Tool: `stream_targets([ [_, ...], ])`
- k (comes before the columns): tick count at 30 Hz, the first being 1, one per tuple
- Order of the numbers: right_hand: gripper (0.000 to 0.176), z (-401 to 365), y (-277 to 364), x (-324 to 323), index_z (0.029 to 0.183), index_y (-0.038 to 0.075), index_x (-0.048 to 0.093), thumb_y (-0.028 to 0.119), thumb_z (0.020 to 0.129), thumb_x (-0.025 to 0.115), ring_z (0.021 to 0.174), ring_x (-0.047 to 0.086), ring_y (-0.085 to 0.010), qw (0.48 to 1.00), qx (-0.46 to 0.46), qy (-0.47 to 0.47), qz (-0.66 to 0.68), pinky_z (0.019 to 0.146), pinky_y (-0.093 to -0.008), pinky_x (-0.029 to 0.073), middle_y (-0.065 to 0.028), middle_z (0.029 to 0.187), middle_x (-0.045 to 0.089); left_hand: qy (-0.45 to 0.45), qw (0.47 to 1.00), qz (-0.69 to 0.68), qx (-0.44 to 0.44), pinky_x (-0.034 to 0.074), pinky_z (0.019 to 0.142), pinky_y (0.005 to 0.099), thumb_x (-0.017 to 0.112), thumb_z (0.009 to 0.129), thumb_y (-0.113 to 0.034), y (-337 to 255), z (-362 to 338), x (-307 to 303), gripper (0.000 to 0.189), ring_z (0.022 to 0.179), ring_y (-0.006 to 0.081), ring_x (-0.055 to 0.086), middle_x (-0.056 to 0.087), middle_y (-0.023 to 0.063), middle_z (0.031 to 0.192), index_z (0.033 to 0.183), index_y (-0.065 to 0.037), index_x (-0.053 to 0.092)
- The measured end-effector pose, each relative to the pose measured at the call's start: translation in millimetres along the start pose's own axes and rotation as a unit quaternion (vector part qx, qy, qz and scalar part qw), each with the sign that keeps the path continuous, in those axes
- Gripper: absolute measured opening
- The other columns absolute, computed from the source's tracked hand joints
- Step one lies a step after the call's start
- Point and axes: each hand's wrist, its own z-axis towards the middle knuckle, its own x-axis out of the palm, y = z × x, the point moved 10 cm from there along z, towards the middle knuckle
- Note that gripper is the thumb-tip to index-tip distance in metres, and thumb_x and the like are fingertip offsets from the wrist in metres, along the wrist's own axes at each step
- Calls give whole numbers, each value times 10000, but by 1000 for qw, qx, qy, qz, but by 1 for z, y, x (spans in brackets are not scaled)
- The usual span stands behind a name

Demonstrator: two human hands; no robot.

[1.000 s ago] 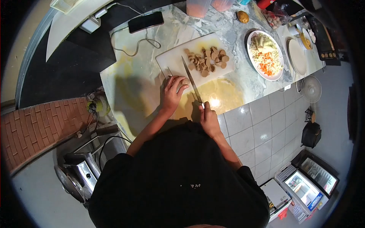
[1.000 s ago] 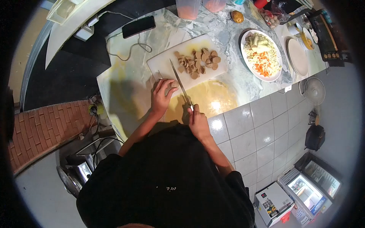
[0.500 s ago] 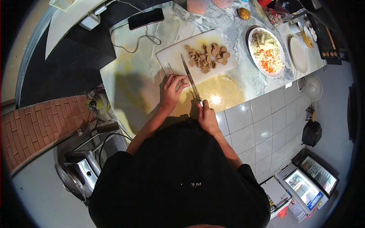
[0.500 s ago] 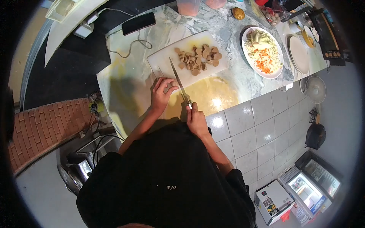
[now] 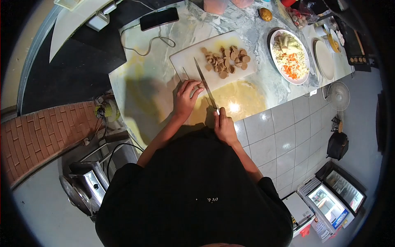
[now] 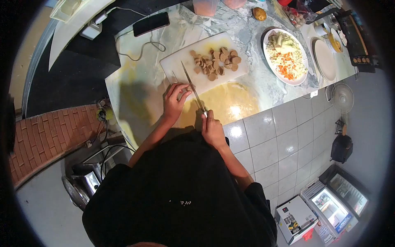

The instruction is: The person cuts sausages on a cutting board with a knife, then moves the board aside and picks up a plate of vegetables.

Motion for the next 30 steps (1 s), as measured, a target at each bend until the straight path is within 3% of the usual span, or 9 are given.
stream_targets([
  [4,233,0,-3,3,1015,-8,402,212,1029,475,621,547,-548,1000,14,10,20,515,-599,385,-328,611,541,-11,1000,-5,16,517,725,342,729,816,-54,1,-1,0,221,786,245,633,658,107,973,1025,-7,670],
  [7,231,0,2,2,1030,-9,398,210,1029,470,617,553,-548,1000,12,13,12,514,-600,396,-326,607,545,-22,999,6,36,519,728,340,733,806,-39,-1,-2,0,211,780,238,645,661,110,972,1008,-2,687],
  [9,227,0,5,1,1036,4,372,211,1025,467,603,590,-529,998,36,26,-40,521,-607,460,-307,608,577,-24,999,10,38,521,727,334,742,795,-28,1,-2,1,194,771,230,656,667,108,966,983,3,703],
  [13,233,5,5,5,1050,2,374,214,1024,467,624,590,-543,997,47,48,-26,538,-620,460,-321,627,584,-21,999,6,27,522,728,325,748,788,-22,2,-1,0,183,776,221,663,675,103,956,966,6,712],
  [15,224,7,5,4,1080,-7,400,202,1030,463,642,571,-550,997,52,51,-13,532,-605,432,-327,622,565,-2,1000,-7,-30,521,812,347,724,827,-89,12,-2,3,173,928,266,655,675,98,989,980,-8,712],
  [25,239,17,3,5,1122,-9,413,206,1030,461,705,587,-546,991,83,107,-13,578,-602,434,-331,672,586,-20,999,-35,-23,534,809,353,740,804,-27,12,3,-3,175,912,279,671,691,104,1011,971,7,700],
  [30,270,23,7,5,1166,-16,414,208,1028,471,717,597,-536,993,56,101,-13,587,-601,440,-330,710,603,-18,998,-46,-28,536,801,354,742,818,-43,15,3,-3,189,905,282,668,686,99,1013,995,3,694],
])
